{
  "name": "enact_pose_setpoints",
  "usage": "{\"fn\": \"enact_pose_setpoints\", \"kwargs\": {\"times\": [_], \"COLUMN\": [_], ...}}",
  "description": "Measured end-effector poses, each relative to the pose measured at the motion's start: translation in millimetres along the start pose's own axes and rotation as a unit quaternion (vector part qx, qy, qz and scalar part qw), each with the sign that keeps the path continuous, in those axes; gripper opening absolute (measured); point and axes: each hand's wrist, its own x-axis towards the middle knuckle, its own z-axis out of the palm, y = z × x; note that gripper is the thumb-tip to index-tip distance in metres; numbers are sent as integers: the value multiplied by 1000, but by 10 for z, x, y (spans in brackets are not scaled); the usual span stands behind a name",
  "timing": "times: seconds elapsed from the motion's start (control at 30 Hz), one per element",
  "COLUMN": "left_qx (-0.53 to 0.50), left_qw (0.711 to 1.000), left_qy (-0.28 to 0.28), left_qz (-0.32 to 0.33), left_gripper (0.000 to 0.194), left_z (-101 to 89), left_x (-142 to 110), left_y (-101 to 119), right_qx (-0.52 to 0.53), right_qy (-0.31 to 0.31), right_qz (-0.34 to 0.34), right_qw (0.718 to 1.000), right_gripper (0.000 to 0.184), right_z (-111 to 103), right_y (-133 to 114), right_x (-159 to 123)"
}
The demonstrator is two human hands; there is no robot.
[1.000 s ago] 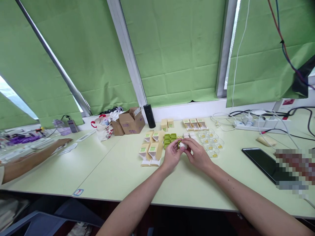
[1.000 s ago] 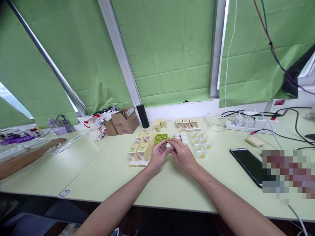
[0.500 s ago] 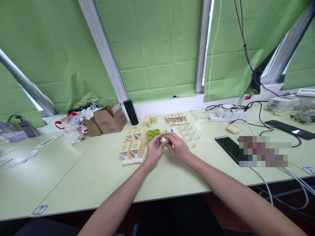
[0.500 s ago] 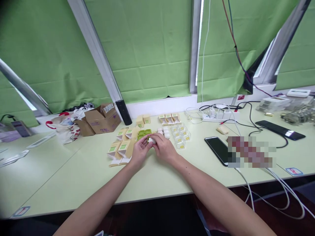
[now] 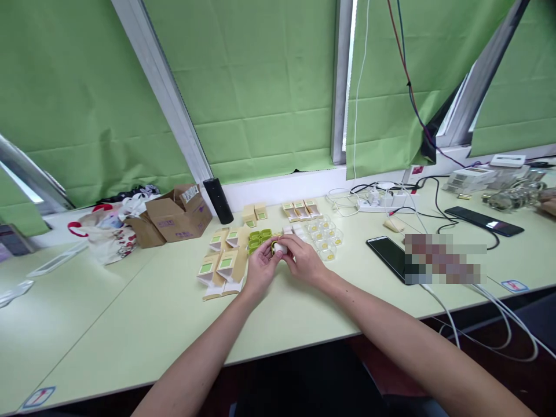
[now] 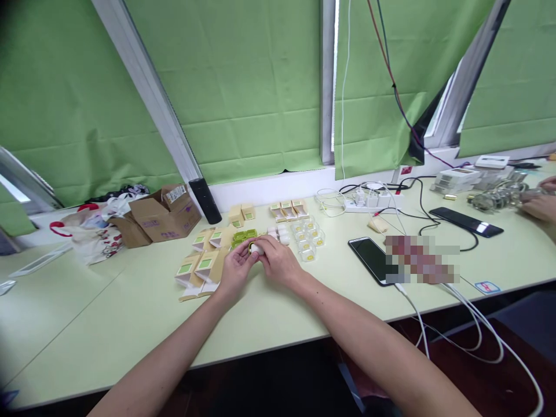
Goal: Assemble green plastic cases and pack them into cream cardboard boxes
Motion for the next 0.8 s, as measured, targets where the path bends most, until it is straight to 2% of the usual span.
{"fn": "enact_pose_setpoints", "kwargs": {"times": [0.37, 0.63, 0.8], "left_qx": [-11, -27, -59], "left_qw": [1000, 999, 996], "left_qy": [3, 19, 19], "left_qz": [6, -22, -61], "left_gripper": [62, 66, 71], "left_z": [15, -33, -37], "left_x": [-51, -32, -32], "left_y": [-11, -48, -36], "right_qx": [7, 55, 56], "right_qy": [12, -26, -2], "right_qz": [-3, 10, 42], "right_qw": [1000, 998, 998], "right_gripper": [38, 61, 50], "right_z": [17, -13, -10], "right_y": [4, -25, -38], "right_x": [-47, -63, -50]}}
